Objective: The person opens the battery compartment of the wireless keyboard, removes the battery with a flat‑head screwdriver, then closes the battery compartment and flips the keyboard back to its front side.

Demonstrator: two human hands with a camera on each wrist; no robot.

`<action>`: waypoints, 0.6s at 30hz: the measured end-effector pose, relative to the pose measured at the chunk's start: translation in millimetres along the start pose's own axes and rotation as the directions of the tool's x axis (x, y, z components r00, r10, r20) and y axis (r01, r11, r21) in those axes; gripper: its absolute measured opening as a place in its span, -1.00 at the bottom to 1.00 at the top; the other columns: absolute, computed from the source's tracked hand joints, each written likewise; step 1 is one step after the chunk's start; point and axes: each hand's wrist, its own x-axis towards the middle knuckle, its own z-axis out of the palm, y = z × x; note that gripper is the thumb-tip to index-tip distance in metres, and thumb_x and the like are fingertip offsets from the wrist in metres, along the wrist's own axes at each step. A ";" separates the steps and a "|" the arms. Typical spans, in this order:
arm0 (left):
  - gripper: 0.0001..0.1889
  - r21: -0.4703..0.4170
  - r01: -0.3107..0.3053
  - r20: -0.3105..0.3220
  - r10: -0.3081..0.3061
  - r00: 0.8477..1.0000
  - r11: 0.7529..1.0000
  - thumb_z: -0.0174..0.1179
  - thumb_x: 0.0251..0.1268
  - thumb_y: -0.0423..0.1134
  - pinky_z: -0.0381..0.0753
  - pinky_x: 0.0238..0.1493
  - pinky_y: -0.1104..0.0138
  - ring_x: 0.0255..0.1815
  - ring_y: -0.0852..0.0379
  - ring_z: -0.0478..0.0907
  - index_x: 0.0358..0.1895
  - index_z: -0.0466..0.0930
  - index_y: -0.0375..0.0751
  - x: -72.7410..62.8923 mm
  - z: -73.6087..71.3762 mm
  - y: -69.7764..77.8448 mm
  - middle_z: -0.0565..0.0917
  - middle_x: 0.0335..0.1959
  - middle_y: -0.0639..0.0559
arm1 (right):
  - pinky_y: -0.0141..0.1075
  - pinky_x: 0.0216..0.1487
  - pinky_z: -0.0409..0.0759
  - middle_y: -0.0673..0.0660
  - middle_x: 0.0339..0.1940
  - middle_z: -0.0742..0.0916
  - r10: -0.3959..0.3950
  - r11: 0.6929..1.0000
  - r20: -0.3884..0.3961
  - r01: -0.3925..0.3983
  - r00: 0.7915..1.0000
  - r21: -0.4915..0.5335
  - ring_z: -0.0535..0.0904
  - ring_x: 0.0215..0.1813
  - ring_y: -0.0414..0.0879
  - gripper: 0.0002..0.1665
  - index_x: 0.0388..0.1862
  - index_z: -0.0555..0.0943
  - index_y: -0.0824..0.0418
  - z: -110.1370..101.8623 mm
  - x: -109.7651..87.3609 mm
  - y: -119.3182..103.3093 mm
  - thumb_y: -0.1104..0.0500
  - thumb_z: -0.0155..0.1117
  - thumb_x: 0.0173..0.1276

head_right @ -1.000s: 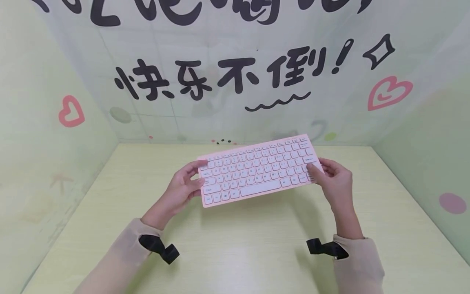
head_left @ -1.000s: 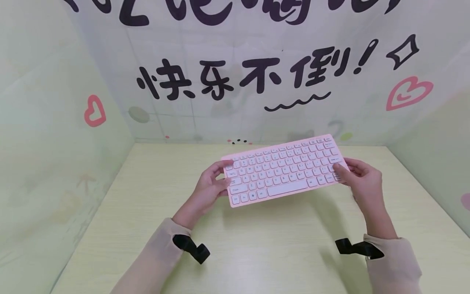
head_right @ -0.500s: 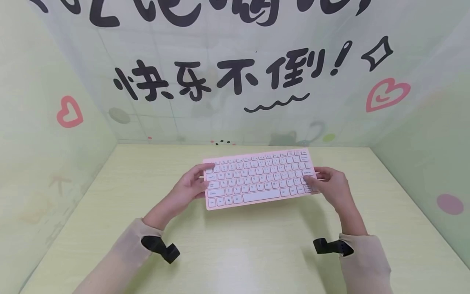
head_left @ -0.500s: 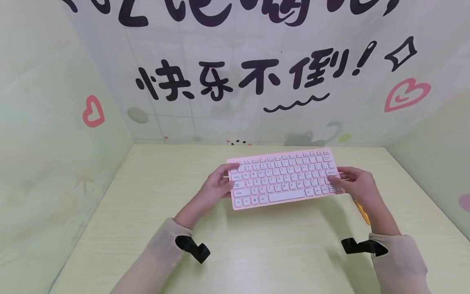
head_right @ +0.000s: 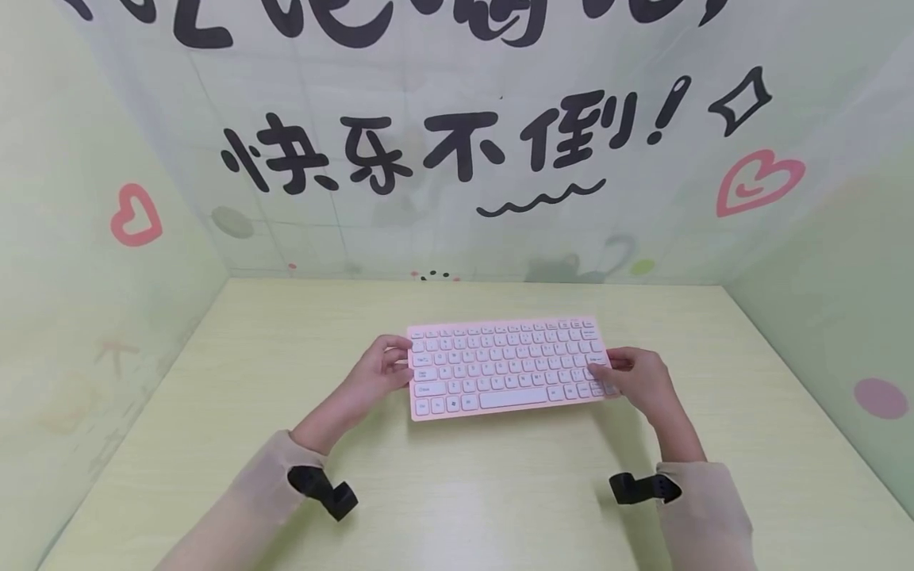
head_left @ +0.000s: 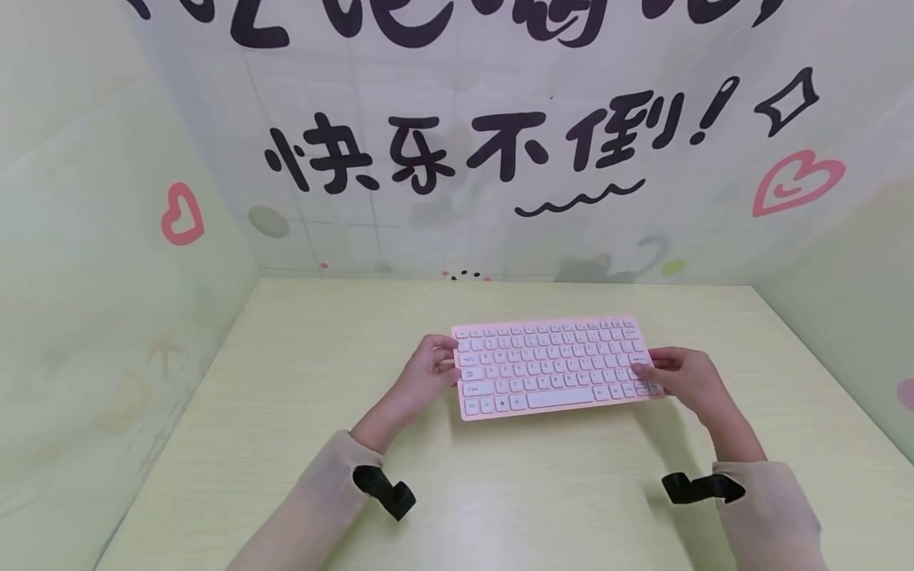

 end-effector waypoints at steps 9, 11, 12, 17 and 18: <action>-0.57 -0.025 0.089 -0.019 -0.090 0.996 0.996 0.03 0.17 -0.64 0.56 -0.14 0.28 0.02 -0.18 0.49 0.11 0.19 -0.46 0.5 12.6 -12.7 0.44 0.09 -0.41 | -0.36 -0.36 0.54 0.35 -0.14 0.62 0.064 0.996 0.027 -0.062 0.998 -0.056 0.52 -0.26 -0.05 -0.29 0.10 0.40 0.56 1.1 -5.2 13.8 0.02 0.31 0.20; -0.56 -0.021 0.113 -0.012 -0.113 0.994 0.993 0.04 0.16 -0.65 0.57 -0.15 0.28 0.00 -0.18 0.50 0.11 0.19 -0.48 0.6 15.2 -16.9 0.43 0.09 -0.42 | -0.34 -0.37 0.53 0.36 -0.14 0.62 0.081 0.995 0.034 -0.078 0.996 -0.070 0.51 -0.26 -0.03 -0.27 0.10 0.40 0.57 0.3 -6.5 16.1 0.01 0.32 0.19; -0.56 -0.018 0.123 -0.007 -0.123 0.992 0.992 0.04 0.15 -0.65 0.57 -0.15 0.28 0.00 -0.18 0.50 0.11 0.18 -0.48 0.6 16.5 -18.9 0.43 0.09 -0.43 | -0.33 -0.38 0.53 0.36 -0.14 0.61 0.088 0.993 0.037 -0.085 0.995 -0.076 0.51 -0.26 -0.02 -0.27 0.10 0.40 0.57 0.0 -7.2 17.2 0.01 0.32 0.18; -0.54 -0.038 0.159 0.013 -0.158 0.987 0.987 0.02 0.16 -0.66 0.57 -0.15 0.24 0.00 -0.18 0.50 0.13 0.14 -0.49 1.3 21.4 -25.0 0.40 0.11 -0.45 | -0.30 -0.39 0.51 0.37 -0.16 0.62 0.106 0.991 0.052 -0.102 0.993 -0.086 0.50 -0.27 -0.01 -0.24 0.09 0.39 0.59 -0.9 -10.0 22.1 0.01 0.34 0.16; -0.54 -0.040 0.160 0.014 -0.160 0.987 0.986 0.02 0.16 -0.66 0.57 -0.15 0.24 0.00 -0.18 0.50 0.13 0.13 -0.50 2.0 22.2 -25.6 0.40 0.11 -0.45 | -0.30 -0.38 0.51 0.37 -0.16 0.61 0.112 0.990 0.054 -0.107 0.992 -0.088 0.50 -0.27 -0.01 -0.24 0.10 0.39 0.59 -0.9 -10.3 23.0 0.01 0.34 0.16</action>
